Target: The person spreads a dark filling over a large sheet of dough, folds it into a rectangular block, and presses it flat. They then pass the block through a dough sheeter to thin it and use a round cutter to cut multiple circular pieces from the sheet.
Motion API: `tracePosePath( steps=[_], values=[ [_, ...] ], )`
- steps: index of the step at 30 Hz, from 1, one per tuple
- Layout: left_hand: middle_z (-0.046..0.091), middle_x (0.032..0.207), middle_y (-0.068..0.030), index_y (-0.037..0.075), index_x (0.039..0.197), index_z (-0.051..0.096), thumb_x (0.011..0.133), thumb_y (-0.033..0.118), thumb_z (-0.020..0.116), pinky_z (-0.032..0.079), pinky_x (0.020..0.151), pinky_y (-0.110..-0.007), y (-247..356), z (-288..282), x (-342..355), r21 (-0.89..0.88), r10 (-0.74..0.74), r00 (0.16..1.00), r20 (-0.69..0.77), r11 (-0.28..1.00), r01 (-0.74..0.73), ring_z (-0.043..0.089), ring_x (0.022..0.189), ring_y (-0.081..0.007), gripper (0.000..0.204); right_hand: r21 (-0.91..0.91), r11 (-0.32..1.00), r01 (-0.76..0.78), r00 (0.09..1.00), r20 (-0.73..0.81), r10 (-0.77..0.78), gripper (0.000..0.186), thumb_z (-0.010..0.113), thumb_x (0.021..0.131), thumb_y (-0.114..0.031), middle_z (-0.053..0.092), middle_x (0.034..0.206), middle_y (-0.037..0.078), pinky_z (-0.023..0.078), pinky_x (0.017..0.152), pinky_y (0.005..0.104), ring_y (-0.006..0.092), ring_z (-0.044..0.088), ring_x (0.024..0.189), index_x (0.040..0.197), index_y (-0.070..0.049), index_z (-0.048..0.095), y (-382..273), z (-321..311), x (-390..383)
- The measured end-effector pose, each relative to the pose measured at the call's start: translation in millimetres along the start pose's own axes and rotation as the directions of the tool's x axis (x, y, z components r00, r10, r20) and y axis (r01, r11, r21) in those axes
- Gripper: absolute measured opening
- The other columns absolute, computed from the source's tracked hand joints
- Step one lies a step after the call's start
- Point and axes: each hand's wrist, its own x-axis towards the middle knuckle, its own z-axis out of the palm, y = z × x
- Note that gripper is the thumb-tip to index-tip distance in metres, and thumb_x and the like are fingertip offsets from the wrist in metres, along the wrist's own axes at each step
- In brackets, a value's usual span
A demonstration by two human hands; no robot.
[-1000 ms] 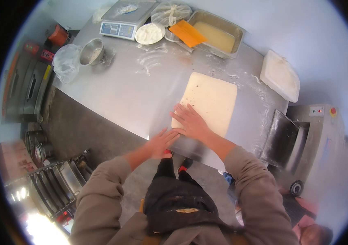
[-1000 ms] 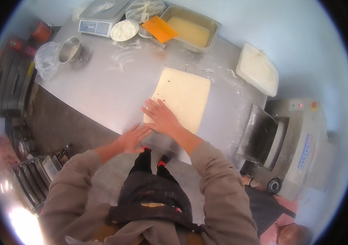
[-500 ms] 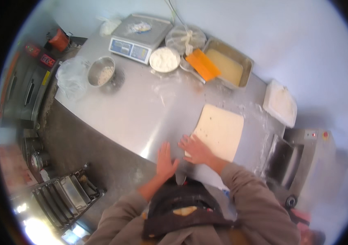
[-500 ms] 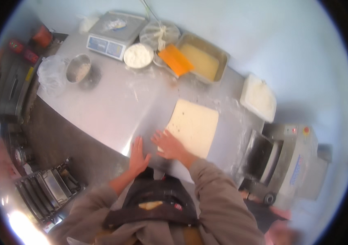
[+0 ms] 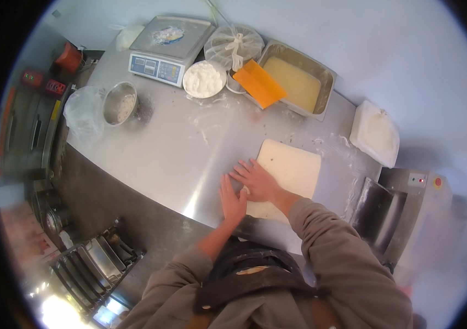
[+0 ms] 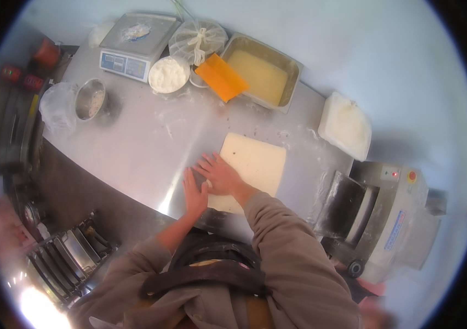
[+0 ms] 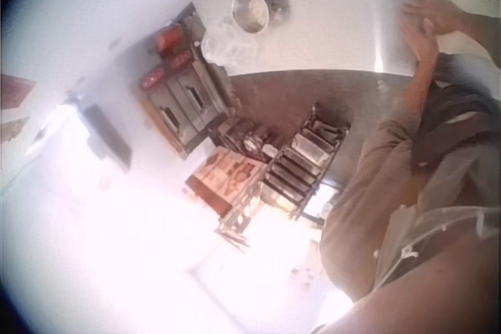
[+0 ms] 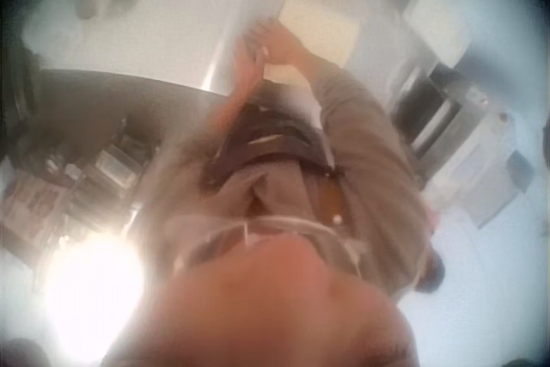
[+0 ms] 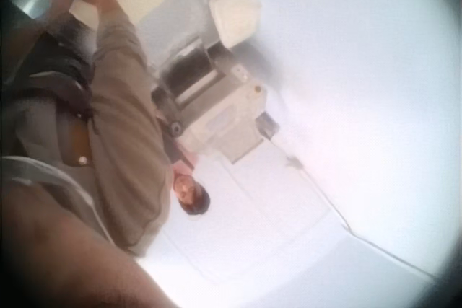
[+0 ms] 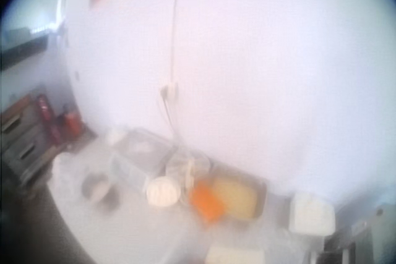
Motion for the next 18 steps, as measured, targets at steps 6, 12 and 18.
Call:
tracePosePath(
  steps=[6, 12, 18],
  values=[
    [0.022, 0.179, -0.0308, -0.007, 0.171, 0.024, 0.097, 0.028, 0.072, 0.012, 0.136, -0.061, 18, 28, -18, 0.068, -0.021, 0.995, -0.102, 0.997, 0.028, 0.015, 0.169, -0.045, 0.095, 0.004, 0.998, -0.063, 0.998, -0.022, 0.063, 0.078, 0.062, 0.102, -0.058, 0.047, 0.17, 0.014, 0.021, 0.135, 0.0592, 0.0369, 0.034, 0.162, 0.164, -0.012, 0.05, 28, 1, -1],
    [0.022, 0.18, -0.029, -0.006, 0.171, 0.023, 0.092, 0.036, 0.078, 0.012, 0.136, -0.061, 44, 44, -15, 0.211, -0.131, 0.991, -0.042, 0.968, 0.137, 0.014, 0.17, -0.0433, 0.104, -0.001, 0.999, -0.045, 0.999, -0.004, 0.045, 0.08, 0.059, 0.103, -0.062, 0.046, 0.171, 0.014, 0.021, 0.135, 0.0585, 0.0357, 0.032, 0.163, 0.165, -0.013, 0.049, 40, -9, 5],
    [0.024, 0.179, -0.0302, -0.007, 0.171, 0.023, 0.091, 0.039, 0.077, 0.011, 0.136, -0.061, 44, 46, -16, 0.27, -0.037, 0.995, -0.098, 0.961, 0.062, 0.016, 0.169, -0.0448, 0.107, -0.112, 0.993, -0.021, 1.0, 0.01, 0.022, 0.082, 0.06, 0.103, -0.063, 0.045, 0.172, 0.012, 0.018, 0.136, 0.0586, 0.0343, 0.029, 0.165, 0.167, -0.013, 0.046, 91, -29, 25]
  ],
)
